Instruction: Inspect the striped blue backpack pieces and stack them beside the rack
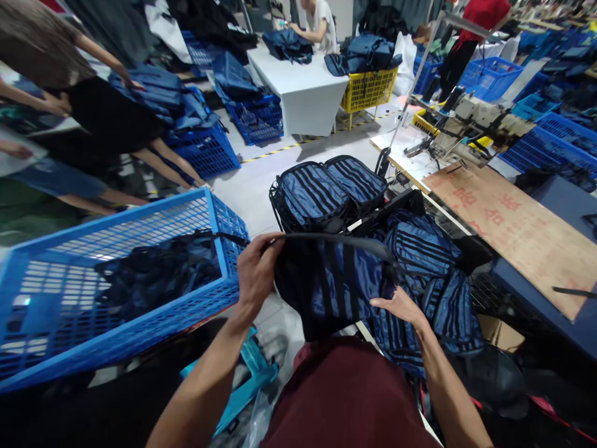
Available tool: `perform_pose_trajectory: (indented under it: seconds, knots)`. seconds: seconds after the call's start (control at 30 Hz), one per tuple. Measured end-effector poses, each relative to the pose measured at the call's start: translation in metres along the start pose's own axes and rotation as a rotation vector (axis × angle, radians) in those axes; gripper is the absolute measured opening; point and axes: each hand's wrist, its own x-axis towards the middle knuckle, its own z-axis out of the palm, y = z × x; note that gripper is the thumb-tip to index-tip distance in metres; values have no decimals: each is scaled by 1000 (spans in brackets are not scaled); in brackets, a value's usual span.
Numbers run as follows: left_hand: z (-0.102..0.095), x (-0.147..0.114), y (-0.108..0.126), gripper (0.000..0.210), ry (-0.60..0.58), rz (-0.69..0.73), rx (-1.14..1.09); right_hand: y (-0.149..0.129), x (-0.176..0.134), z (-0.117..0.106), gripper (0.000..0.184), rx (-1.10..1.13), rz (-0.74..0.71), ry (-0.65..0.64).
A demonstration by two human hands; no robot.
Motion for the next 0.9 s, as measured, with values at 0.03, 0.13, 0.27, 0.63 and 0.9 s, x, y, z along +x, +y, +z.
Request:
perform_pose_trajectory:
  seconds: [0.03, 0.13, 0.27, 0.63, 0.9]
  knots:
    - [9, 13, -21, 33, -19, -123, -92, 13, 9, 12, 59, 34, 39, -15]
    - [39, 25, -91, 63, -208, -566, -370, 46, 40, 49, 58, 175, 154, 94]
    - [64, -45, -161, 72, -425, -839, -366, 81, 71, 79, 59, 302, 284, 169]
    - [36, -211, -238, 78, -550, -1038, -451, 135, -7, 44, 75, 469, 433, -151]
    - [28, -210, -257, 81, -474, -1025, -489, 143, 6, 58, 72, 331, 326, -36]
